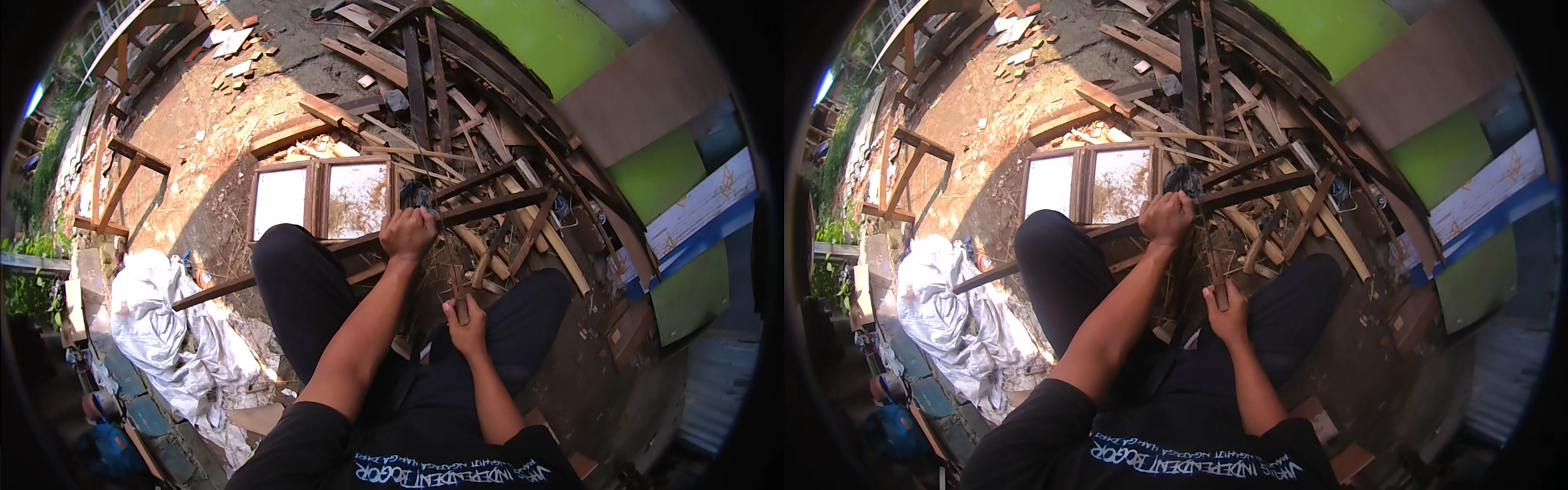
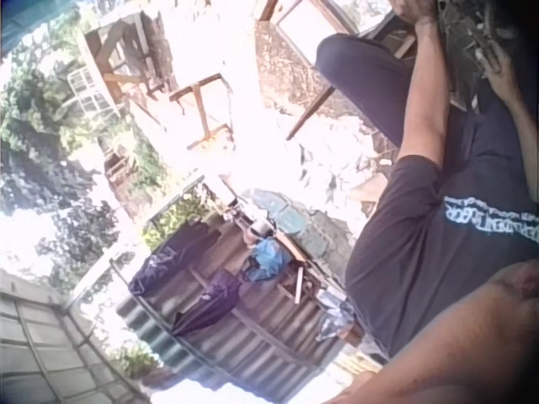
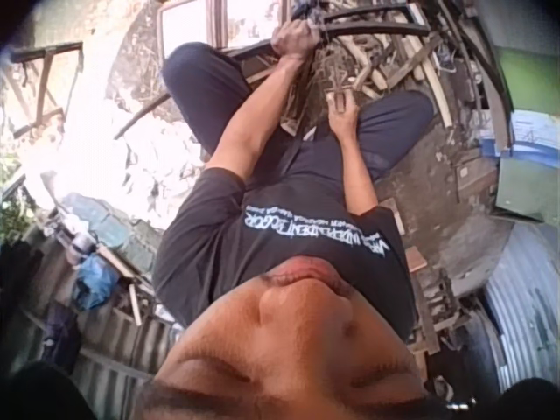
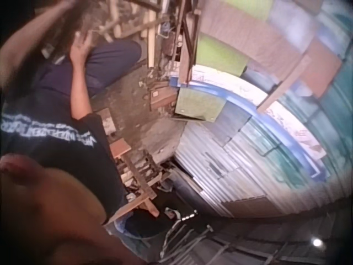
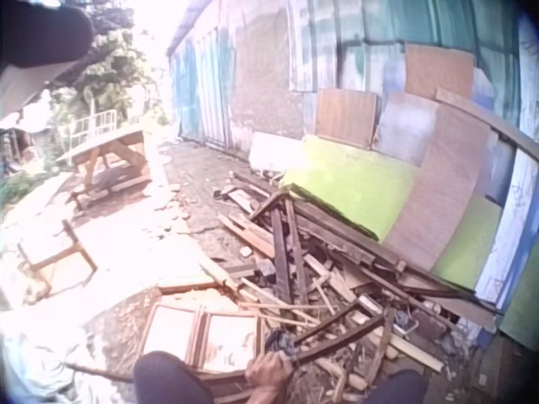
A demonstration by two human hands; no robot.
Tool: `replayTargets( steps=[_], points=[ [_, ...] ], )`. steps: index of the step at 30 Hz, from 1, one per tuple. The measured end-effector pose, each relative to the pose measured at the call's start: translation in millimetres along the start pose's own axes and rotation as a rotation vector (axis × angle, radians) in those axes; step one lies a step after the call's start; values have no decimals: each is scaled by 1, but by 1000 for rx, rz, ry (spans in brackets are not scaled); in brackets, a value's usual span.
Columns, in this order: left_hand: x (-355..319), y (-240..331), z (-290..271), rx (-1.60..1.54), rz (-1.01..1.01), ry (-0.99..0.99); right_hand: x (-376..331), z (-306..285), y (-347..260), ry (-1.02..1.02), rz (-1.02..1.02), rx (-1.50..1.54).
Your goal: The person sits on the ground and assembles a small wooden frame by fitting pieces together and using a metal file to smooth edges. They handle several wooden pieces and a metal file, then place the assembled frame on the ground.
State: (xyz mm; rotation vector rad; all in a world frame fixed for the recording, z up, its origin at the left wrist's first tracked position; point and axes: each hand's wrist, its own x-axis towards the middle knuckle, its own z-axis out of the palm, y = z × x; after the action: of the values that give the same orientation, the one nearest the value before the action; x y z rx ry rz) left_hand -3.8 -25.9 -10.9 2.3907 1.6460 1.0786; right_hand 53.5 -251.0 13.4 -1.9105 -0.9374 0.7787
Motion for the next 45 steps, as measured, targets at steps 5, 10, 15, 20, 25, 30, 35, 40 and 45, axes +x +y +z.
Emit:
replayTargets(
  steps=[5,10,15,20,25,30,35,40,45],
  points=[
    [18,-1,-4,67,-97,-385,12,-7,-19,-64,-86,151],
    [41,1,-4,82,-143,-530,32,-21,-41,-183,137,417],
    [50,3,-15,76,-196,-649,26,-21,-62,-81,-35,258],
    [52,4,-11,69,-281,-662,-37,-31,-45,-149,43,459],
    [48,6,-6,78,-217,-663,-119,-61,-31,-83,124,433],
    [51,7,-15,63,-177,-673,-6,-25,-40,-35,102,454],
    [44,0,-3,82,-188,-645,-4,-23,-63,-68,159,447],
    [45,4,-13,70,-165,-642,-132,-71,-57,-35,223,391],
    [42,3,-8,57,-113,-633,-32,-39,-54,-47,166,432]
  ],
)
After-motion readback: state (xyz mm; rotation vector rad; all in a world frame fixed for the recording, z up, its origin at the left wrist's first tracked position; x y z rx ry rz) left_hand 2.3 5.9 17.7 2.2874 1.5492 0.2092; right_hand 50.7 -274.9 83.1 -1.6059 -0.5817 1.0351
